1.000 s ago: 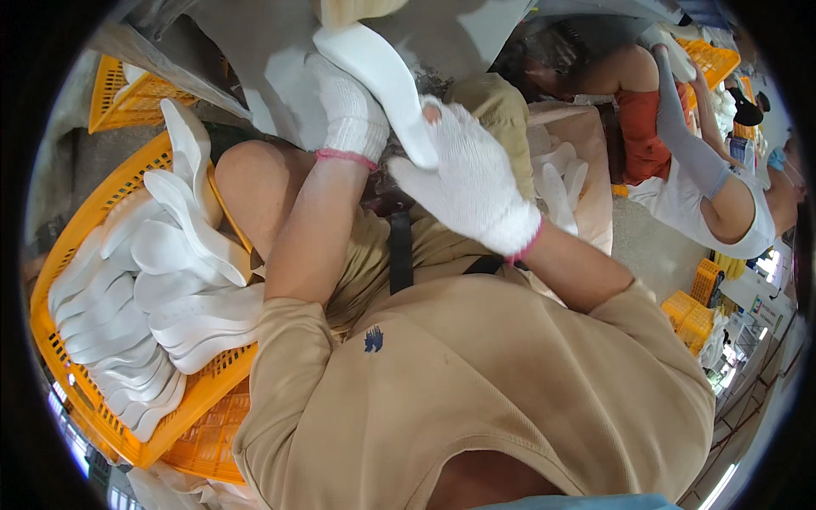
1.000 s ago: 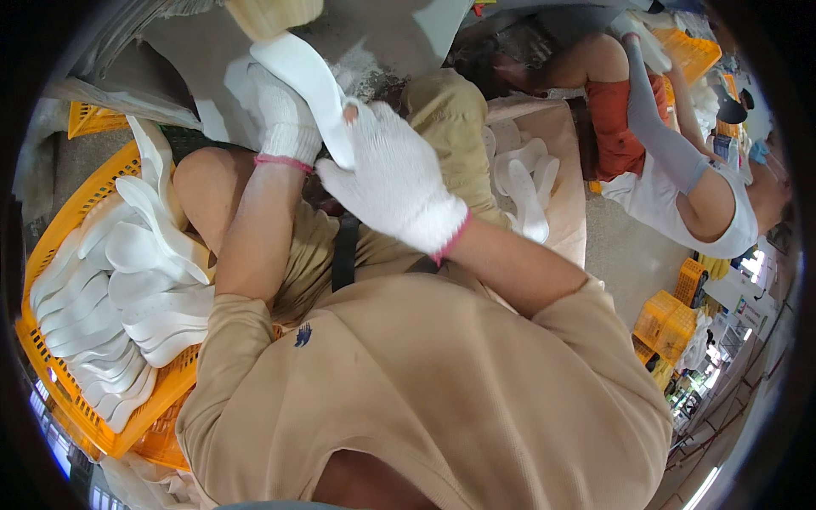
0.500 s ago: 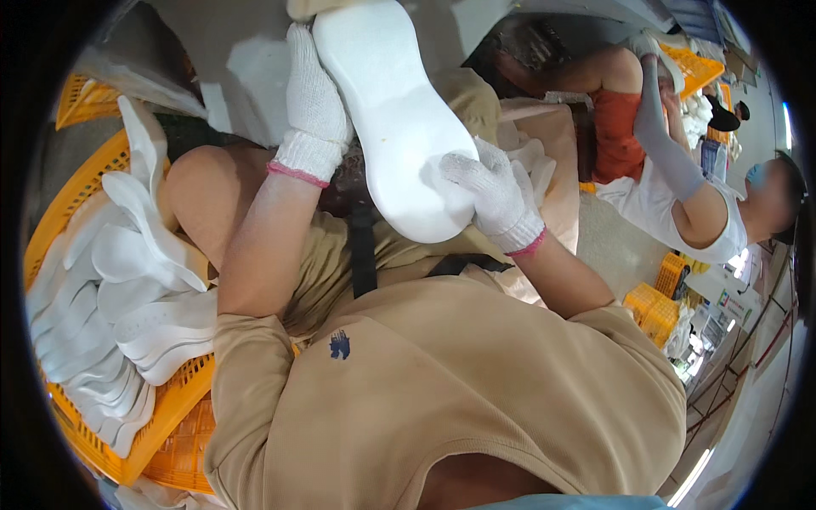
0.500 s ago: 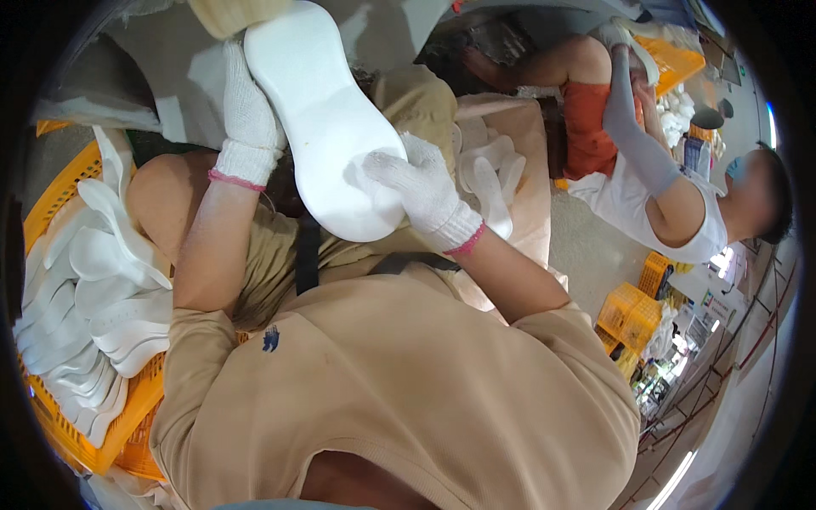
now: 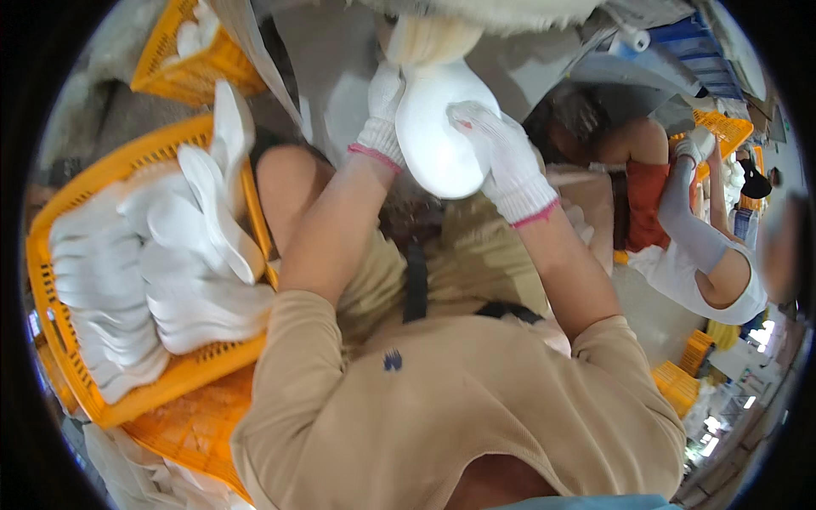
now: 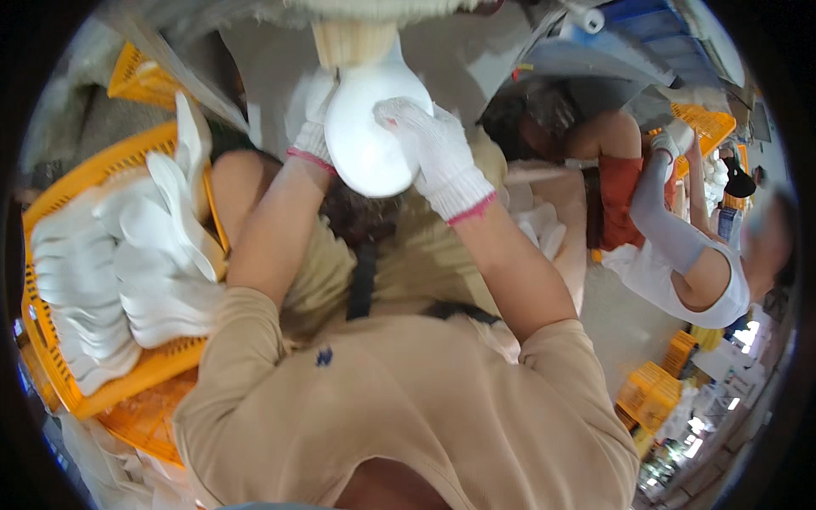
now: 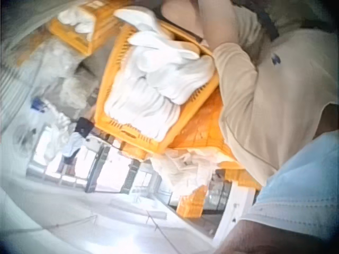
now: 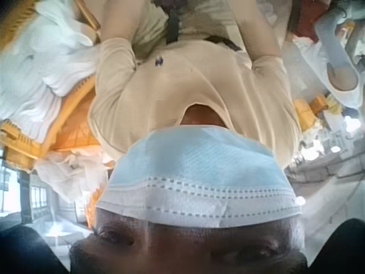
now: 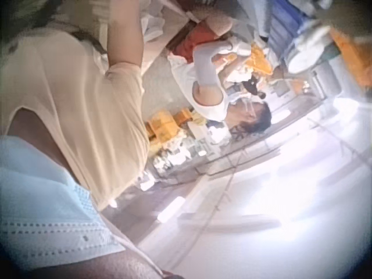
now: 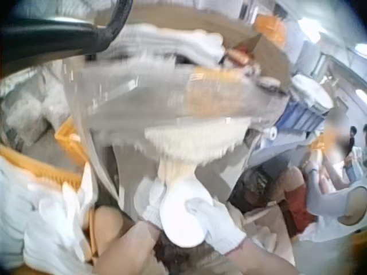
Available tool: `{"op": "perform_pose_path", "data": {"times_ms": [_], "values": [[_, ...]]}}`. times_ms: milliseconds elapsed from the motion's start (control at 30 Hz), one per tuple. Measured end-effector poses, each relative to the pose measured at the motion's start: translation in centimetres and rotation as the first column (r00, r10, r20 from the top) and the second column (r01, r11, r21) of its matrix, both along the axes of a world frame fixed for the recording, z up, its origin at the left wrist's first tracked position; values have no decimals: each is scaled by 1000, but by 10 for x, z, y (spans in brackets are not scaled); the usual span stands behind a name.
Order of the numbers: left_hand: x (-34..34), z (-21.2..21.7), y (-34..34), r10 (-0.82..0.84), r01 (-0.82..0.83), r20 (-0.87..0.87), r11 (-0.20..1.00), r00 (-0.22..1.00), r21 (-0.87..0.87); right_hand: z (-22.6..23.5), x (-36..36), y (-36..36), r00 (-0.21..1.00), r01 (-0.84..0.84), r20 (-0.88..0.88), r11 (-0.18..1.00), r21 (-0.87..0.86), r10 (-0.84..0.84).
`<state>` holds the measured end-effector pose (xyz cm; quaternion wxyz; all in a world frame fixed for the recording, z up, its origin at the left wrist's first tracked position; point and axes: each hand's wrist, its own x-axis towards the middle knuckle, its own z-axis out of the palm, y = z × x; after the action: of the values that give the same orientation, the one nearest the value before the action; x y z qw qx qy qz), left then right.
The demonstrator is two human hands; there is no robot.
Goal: The person repeatedly rubs white shoe parts against a rotating buffing wheel and then places them into an orange basket. The task is performed one at a time with both hands, and the person remains seated on the floor throughout.
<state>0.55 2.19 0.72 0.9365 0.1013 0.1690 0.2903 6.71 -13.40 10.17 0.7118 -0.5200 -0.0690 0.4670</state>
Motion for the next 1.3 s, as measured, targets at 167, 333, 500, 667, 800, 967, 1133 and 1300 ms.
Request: {"op": "perform_pose_path", "data": {"times_ms": [167, 333, 500, 667, 800, 967, 1133, 1300], "values": [[-17, 25, 18, 80, -14, -349, 982, 934, 189, -10, 13, 38, 987, -60, -151, 995, -82, 47], [-41, 20, -45, -78, 63, -161, 993, 984, -97, -13, -8, -39, 987, -143, 43, 966, -214, 156], [-52, 13, -25, 73, -63, 120, 994, 990, -91, 16, -12, 1, 910, -165, 373, 984, -66, 178], [-67, 32, -32, 89, -124, -237, 982, 968, -141, 50, -23, 11, 792, -292, 455, 907, -303, 407], [-59, 49, -35, 26, -12, -129, 994, 991, 105, 42, -9, 20, 733, -252, 547, 908, -335, 405], [-54, 54, -18, 32, -23, -306, 999, 952, 32, 35, -5, 25, 862, -290, 338, 914, -282, 378], [-53, 46, -7, 15, 12, -125, 977, 992, 211, 35, 0, 28, 907, -258, 277, 938, -233, 318], [-57, 39, -56, 68, -63, -200, 997, 977, 33, 28, -4, -27, 868, -327, 292, 905, -271, 401]]}}
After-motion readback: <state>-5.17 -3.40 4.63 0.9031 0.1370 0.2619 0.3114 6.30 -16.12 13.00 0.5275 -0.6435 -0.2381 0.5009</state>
